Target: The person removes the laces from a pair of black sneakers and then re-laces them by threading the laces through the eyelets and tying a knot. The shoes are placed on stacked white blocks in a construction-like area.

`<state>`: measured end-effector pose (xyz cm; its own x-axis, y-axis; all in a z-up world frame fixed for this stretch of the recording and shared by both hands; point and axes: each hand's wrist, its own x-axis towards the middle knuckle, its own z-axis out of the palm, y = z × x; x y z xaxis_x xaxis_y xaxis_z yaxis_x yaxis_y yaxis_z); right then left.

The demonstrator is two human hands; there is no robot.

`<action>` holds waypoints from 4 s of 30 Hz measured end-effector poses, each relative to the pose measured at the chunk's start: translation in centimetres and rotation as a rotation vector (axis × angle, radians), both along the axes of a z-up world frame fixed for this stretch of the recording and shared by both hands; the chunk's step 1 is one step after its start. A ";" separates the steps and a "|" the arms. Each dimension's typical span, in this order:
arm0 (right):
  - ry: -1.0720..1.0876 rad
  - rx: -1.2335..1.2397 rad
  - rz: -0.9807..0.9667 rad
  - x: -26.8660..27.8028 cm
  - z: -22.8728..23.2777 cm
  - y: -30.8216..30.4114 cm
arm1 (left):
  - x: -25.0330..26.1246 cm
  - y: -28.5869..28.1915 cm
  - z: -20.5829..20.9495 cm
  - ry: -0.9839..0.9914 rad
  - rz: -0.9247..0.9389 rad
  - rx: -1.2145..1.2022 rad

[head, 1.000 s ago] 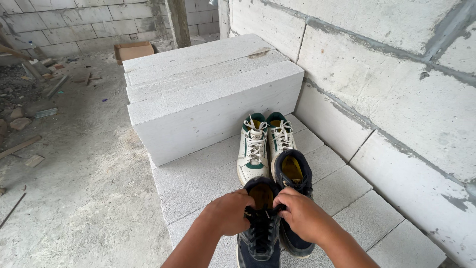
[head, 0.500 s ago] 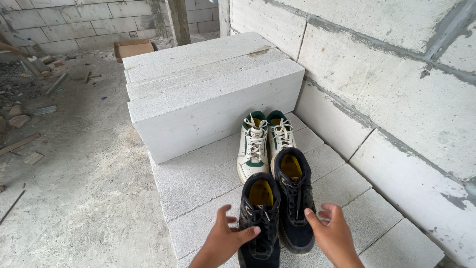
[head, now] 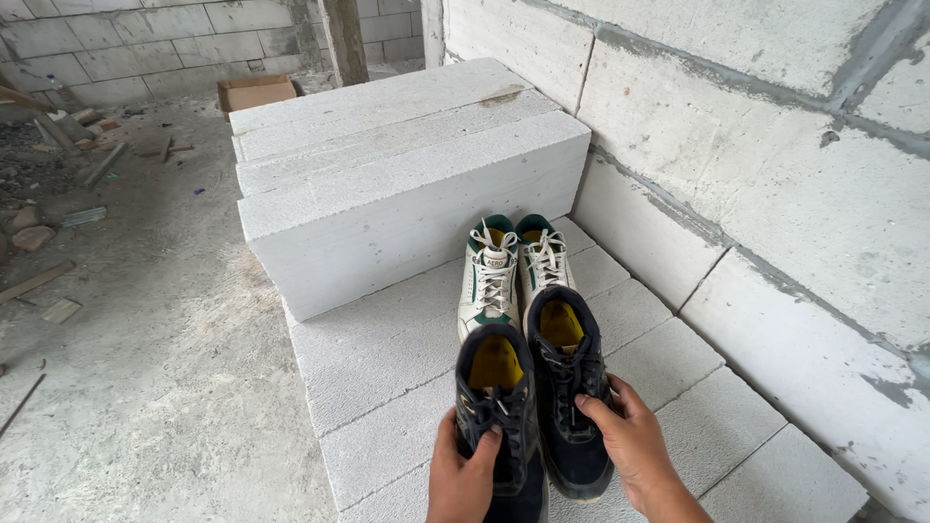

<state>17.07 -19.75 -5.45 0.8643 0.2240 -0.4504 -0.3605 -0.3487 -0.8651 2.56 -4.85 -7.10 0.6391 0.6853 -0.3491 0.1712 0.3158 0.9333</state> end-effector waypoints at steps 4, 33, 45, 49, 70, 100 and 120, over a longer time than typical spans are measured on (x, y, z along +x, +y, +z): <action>-0.036 0.172 -0.057 -0.6 -0.2 0.0 | 1.0 1.7 1.8 -0.047 -0.022 0.032; -0.778 -0.464 0.309 -4.8 -5.8 -2.8 | -3.4 2.3 -3.1 0.580 -0.527 1.330; -0.628 -0.574 0.441 -4.9 -4.3 -2.1 | -3.2 1.7 -0.3 0.692 -0.590 1.084; -0.566 -0.230 0.219 -4.4 -2.9 -0.7 | -2.8 0.2 -0.2 0.573 -0.431 1.026; -0.166 -0.538 -0.179 -1.7 -1.5 -0.1 | 0.9 0.7 -0.8 0.689 0.238 0.404; -1.304 -1.086 0.629 5.2 -2.7 9.3 | 2.3 0.8 3.2 0.489 -0.001 0.579; -0.392 -0.501 -0.162 -2.3 -2.0 -1.7 | 0.7 3.5 5.6 0.479 0.094 0.255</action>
